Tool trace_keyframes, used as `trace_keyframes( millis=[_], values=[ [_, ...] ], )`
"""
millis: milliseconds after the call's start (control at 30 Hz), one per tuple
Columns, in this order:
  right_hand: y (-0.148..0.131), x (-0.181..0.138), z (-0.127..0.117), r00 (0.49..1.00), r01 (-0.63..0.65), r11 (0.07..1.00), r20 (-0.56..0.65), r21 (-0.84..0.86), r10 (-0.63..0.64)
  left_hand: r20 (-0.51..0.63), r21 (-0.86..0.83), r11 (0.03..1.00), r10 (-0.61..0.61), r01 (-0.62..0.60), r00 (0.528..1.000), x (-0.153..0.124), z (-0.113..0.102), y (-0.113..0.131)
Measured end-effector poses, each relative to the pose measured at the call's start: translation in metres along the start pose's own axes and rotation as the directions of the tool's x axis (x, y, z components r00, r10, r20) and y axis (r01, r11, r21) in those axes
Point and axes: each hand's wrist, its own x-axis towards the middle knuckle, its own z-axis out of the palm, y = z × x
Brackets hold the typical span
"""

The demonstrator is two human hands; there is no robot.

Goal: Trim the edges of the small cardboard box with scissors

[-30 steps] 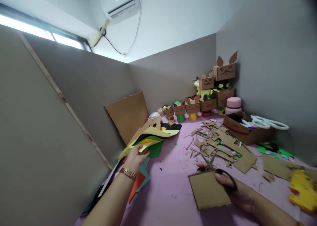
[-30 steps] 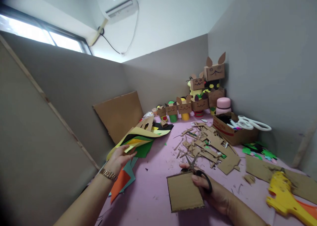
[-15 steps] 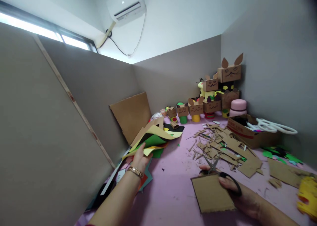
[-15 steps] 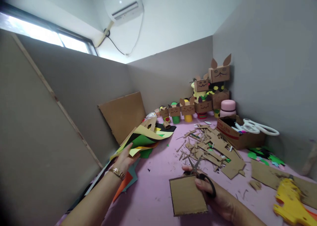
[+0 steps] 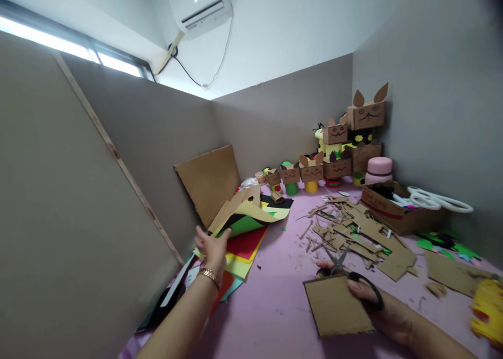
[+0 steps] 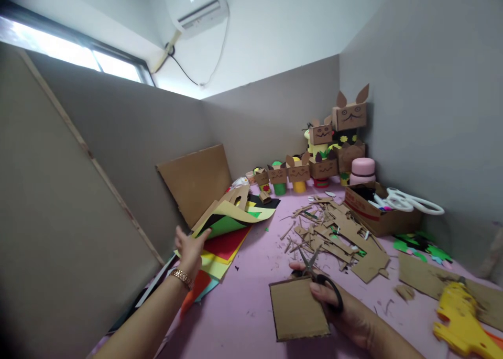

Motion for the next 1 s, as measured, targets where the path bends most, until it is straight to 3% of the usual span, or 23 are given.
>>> trace_keyframes(
  millis=[267,500,667,900,1000],
  values=[
    [-0.003,-0.001,0.004,1.000,-0.001,1.000,-0.022,0.011,0.001,0.039,0.373,0.904,0.208,-0.208,0.977,0.017,-0.004,0.015],
    [0.000,0.000,0.000,1.000,0.009,0.999,-0.014,0.045,-0.009,0.068,0.501,0.813,0.305,-0.296,0.950,0.025,-0.003,0.015],
    [-0.002,0.000,0.002,0.999,0.016,0.999,-0.031,0.033,-0.015,0.117,0.560,0.745,0.363,-0.363,0.925,0.015,-0.009,0.008],
    [-0.003,0.001,0.003,1.000,0.029,0.999,-0.005,0.045,-0.028,0.214,0.704,0.545,0.449,-0.456,0.867,0.000,-0.022,0.002],
    [-0.003,-0.001,0.002,1.000,0.020,0.999,-0.008,0.043,-0.019,0.254,0.768,0.469,0.403,-0.437,0.879,0.005,-0.025,0.007]
  ],
)
